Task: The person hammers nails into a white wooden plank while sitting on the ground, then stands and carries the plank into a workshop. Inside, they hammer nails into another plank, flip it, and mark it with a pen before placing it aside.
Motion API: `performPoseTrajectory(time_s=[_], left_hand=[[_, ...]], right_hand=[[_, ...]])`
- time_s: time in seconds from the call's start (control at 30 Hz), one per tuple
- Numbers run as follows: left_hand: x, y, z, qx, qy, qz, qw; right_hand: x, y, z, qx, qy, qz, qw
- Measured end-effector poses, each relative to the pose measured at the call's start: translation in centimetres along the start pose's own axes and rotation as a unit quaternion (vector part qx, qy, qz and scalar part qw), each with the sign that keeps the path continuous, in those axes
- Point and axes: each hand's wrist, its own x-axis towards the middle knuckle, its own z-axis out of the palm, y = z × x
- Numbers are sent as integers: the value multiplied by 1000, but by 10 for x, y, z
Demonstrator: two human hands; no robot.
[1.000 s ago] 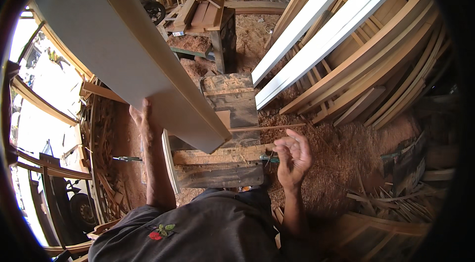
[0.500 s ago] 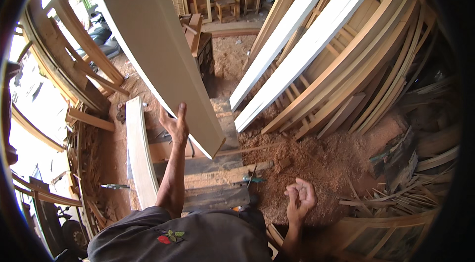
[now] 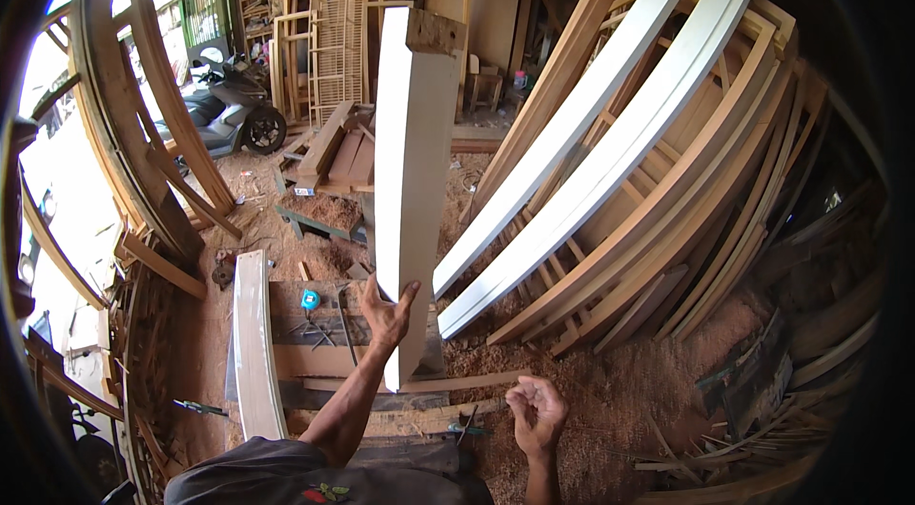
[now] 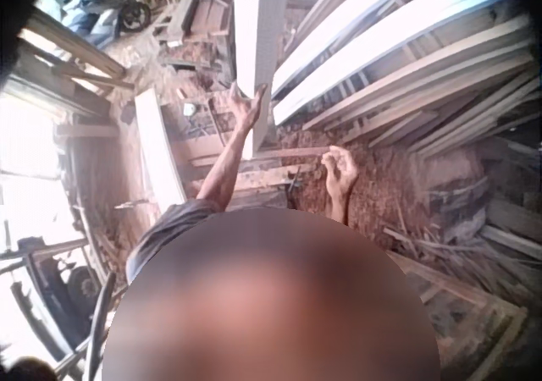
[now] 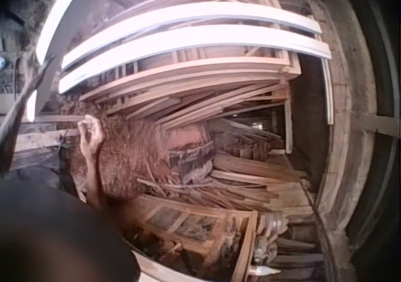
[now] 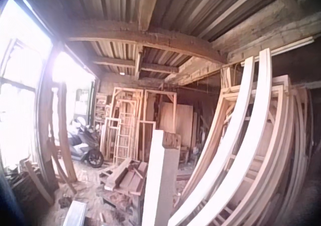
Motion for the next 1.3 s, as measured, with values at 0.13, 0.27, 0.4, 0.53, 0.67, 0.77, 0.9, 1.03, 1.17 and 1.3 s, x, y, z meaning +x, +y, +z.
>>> performPoseTrajectory(time_s=[0.13, 0.27, 0.4, 0.53, 0.67, 0.77, 0.9, 1.03, 1.17, 1.3], left_hand=[[-9, -6, 3, 18, -4, 9, 1000], [-25, -2, -6, -8, -26, 1, 1000], [-46, 17, -23, -10, -25, 10, 1000], [-61, 37, -40, -55, -43, -14, 997], [-67, 46, -55, -54, -29, -52, 997], [-66, 48, -57, -15, 11, -43, 999], [-63, 47, -60, -12, 22, -78, 997], [-66, 41, -77, 90, -58, -52, 993], [-79, 35, -102, 124, -86, -15, 988], [-90, 34, -131, 135, -65, -68, 986]], right_hand=[[61, -20, 36, -31, -42, -56, 997], [119, -45, 76, -106, -74, -97, 987], [168, -63, 119, -208, -96, -167, 959], [190, -66, 161, -130, -145, -244, 950], [175, -61, 184, -73, -148, -229, 959], [173, -61, 196, -91, -186, -268, 941], [179, -63, 209, -86, -201, -278, 935], [184, -62, 215, -55, -229, -292, 927], [189, -57, 217, -34, -252, -250, 934], [198, -53, 218, 67, -292, -199, 933]])
